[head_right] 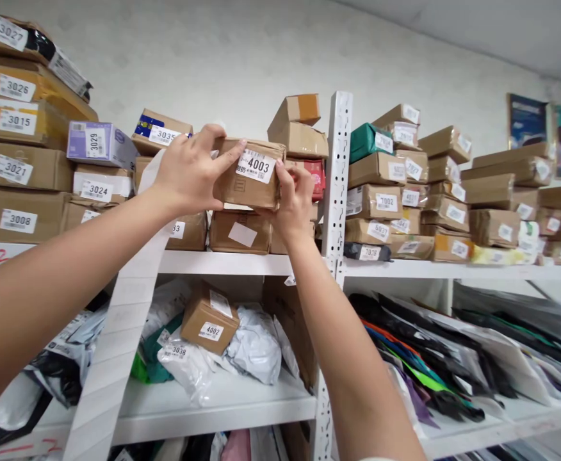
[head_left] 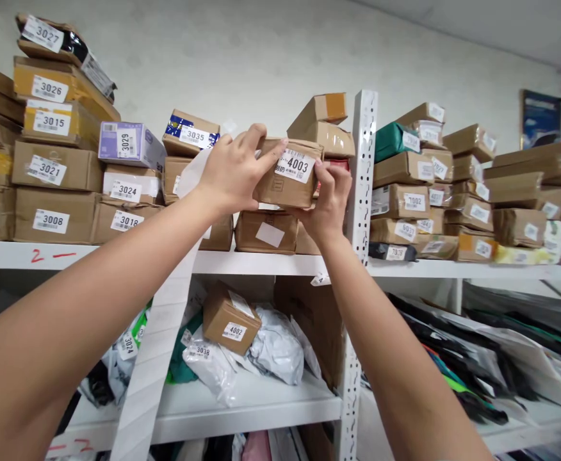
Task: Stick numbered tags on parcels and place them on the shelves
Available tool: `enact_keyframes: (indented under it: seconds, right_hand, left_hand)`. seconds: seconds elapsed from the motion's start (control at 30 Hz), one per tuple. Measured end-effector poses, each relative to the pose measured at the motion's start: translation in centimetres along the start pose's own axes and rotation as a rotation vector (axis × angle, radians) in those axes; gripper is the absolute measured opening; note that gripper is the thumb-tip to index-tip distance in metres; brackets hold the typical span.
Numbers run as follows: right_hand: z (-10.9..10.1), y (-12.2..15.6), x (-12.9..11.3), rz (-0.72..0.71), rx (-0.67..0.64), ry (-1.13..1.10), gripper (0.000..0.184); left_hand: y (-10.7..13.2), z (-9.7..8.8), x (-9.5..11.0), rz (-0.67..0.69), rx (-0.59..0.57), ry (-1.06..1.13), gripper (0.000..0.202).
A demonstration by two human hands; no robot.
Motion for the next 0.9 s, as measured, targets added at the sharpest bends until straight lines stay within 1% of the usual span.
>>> enact_keyframes:
  seconds: [0.07, 0.1, 0.2, 0.27, 0.33, 0.47, 0.57, 0.63, 0.67, 0.73, 0.77, 0.8, 0.83, 0.9]
  right_hand:
    - [0.4, 0.9, -0.4, 0.049, -0.049, 0.002, 0.087]
    - [0.6, 1.4, -0.7, 0.076, -0.085, 0.001, 0.087]
    - [0.9, 2.4, -1.5, 0.148, -0.161, 0.018, 0.074]
    - [1.0, 2.7, -1.8, 0.170, -0.166, 0.025, 0.068]
    - [1.1, 2.9, -1.9, 0.180, -0.156, 0.016, 0.066]
    - [1.7, 3.4, -1.4, 0.186, -0.173, 0.015, 0.062]
    - [1.9, 3.7, -1.0, 0.202, -0.171, -0.005, 0.056]
    - [1.7, 4.2, -1.2, 0.221, -0.135, -0.052, 0.053]
    - [1.4, 4.5, -1.6, 0.240, -0.096, -0.078, 0.051]
    - [0.3, 5.8, -3.0, 0.316, -0.002, -0.165, 0.048]
    - [-0.2, 6.8, -4.0, 0.382, 0.013, -0.258, 0.045]
    - [-0.5, 8.0, -5.3, 0.470, -0.020, -0.398, 0.043]
    - [-0.7, 9.4, -6.8, 0.577, -0.106, -0.579, 0.042]
    - [-0.7, 12.7, -10.4, 0.820, -0.391, -0.985, 0.043]
  left_hand:
    - [-0.4, 0.9, -0.3, -0.014, -0.035, -0.008, 0.107]
    - [-0.5, 1.3, -0.5, -0.024, -0.049, -0.012, 0.107]
    - [-0.7, 2.4, -1.4, -0.058, -0.073, -0.024, 0.107]
    - [-0.7, 3.1, -1.9, -0.078, -0.075, -0.011, 0.106]
    - [-0.9, 3.9, -2.3, -0.091, -0.073, 0.025, 0.104]
    - [-1.2, 5.7, -2.1, -0.132, -0.078, 0.075, 0.106]
    - [-0.5, 6.0, -1.2, -0.193, -0.030, 0.111, 0.102]
    - [1.0, 5.5, -0.4, -0.230, 0.047, 0.189, 0.093]
    - [2.2, 5.2, 0.1, -0.251, 0.101, 0.257, 0.084]
    - [5.0, 4.6, 1.0, -0.311, 0.219, 0.463, 0.066]
    - [6.7, 4.5, 1.5, -0.350, 0.259, 0.606, 0.062]
    - [8.3, 4.6, 2.1, -0.398, 0.273, 0.772, 0.064]
    - [10.0, 4.9, 2.7, -0.459, 0.261, 0.958, 0.068]
    - [12.9, 5.6, 4.2, -0.605, 0.228, 1.304, 0.071]
Point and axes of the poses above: each hand's wrist, its own y-axis away from the middle knuckle, its own z-axis out of the palm, x = y × z, the point moved 3 cm from there along -y, towards the middle knuckle, and after that the axes turned 4 degrees about z, right-handed, at the moved point
